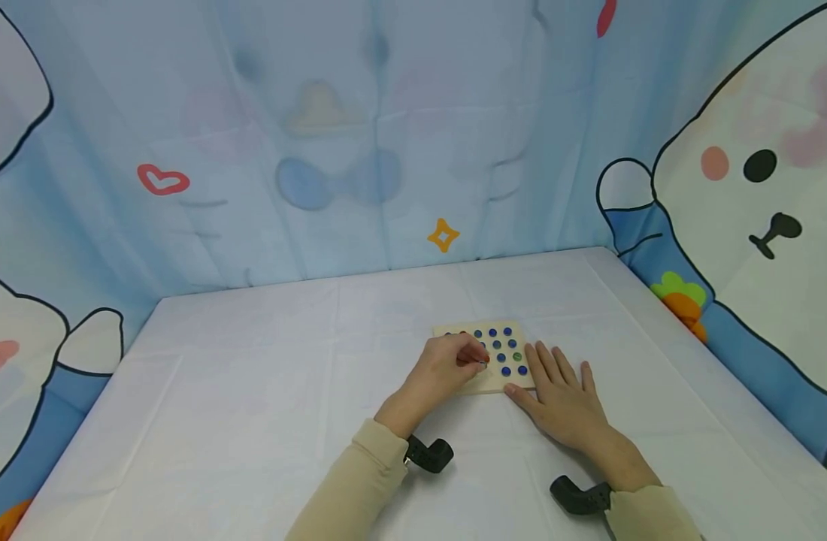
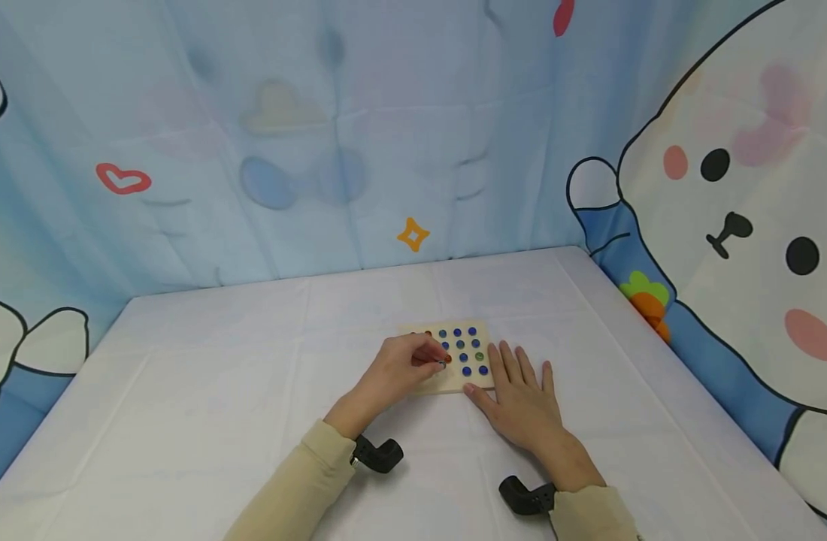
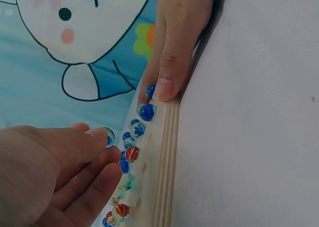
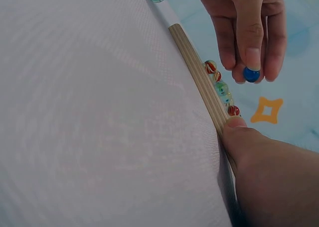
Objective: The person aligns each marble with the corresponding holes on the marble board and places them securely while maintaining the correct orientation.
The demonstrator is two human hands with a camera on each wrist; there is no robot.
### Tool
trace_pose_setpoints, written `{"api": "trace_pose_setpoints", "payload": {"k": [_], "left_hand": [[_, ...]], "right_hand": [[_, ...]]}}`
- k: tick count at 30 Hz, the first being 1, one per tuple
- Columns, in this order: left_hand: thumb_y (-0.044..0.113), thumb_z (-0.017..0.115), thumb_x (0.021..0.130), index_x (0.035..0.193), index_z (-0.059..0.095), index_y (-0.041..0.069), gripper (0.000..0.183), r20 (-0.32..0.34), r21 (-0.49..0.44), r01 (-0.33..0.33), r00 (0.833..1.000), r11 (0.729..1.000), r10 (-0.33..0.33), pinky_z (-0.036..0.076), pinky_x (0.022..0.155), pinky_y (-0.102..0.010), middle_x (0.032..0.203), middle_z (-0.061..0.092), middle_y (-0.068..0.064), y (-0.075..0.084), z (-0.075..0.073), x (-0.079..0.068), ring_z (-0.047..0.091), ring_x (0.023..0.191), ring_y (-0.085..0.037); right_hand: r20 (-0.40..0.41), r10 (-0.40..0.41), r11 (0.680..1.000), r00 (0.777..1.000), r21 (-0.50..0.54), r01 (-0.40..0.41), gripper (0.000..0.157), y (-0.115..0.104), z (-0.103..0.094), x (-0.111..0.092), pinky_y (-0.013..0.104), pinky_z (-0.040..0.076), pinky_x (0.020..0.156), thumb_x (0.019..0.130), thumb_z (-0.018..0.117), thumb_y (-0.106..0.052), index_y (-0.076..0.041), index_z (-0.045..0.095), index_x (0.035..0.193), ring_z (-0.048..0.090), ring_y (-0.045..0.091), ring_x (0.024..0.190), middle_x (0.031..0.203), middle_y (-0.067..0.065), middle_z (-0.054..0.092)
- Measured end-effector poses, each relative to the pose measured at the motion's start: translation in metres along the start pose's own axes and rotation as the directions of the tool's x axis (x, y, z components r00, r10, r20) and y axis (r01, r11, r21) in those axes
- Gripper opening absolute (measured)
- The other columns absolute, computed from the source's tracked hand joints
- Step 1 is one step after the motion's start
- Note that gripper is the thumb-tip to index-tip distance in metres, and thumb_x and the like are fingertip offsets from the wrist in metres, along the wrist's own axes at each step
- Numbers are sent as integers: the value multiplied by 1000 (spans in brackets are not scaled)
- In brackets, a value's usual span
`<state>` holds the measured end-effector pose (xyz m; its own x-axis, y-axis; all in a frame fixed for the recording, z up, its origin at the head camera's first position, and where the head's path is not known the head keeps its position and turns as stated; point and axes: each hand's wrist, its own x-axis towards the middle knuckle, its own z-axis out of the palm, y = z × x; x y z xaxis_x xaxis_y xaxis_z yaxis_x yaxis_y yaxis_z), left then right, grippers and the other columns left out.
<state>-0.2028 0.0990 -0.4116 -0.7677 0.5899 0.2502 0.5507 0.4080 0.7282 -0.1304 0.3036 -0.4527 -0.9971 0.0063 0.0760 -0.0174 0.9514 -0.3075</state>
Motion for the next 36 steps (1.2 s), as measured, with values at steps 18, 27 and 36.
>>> {"api": "trace_pose_setpoints", "payload": {"k": [18, 27, 36], "left_hand": [[5, 72, 89, 98, 72, 9, 10, -3, 135, 44, 999, 990, -44, 49, 73, -9, 94, 74, 0, -2, 21, 10, 63, 81, -2], [5, 70, 91, 99, 72, 11, 10, 0, 324, -24, 1000, 946, 26, 49, 75, -10, 94, 73, 1, 3, 26, 9, 61, 81, -4], [3, 68, 91, 104, 72, 11, 15, 6, 306, -19, 1000, 952, 18, 49, 76, -9, 98, 73, 1, 4, 25, 5, 60, 82, -2]], "right_hand": [[7, -14, 1000, 1000, 6, 14, 91, 0, 0, 0, 74, -4, 113, 97, 42, -65, -2, 15, 158, 9, 50, 149, 163, 26, 14], [14, -2, 1000, 1000, 4, 2, 92, 1, 0, 1, 73, -6, 113, 97, 41, -65, -1, 15, 157, 8, 50, 149, 163, 27, 13], [18, 1, 1000, 1000, 7, -1, 92, 2, 1, 2, 73, -6, 113, 97, 40, -67, -2, 14, 158, 7, 50, 149, 163, 26, 12]]}}
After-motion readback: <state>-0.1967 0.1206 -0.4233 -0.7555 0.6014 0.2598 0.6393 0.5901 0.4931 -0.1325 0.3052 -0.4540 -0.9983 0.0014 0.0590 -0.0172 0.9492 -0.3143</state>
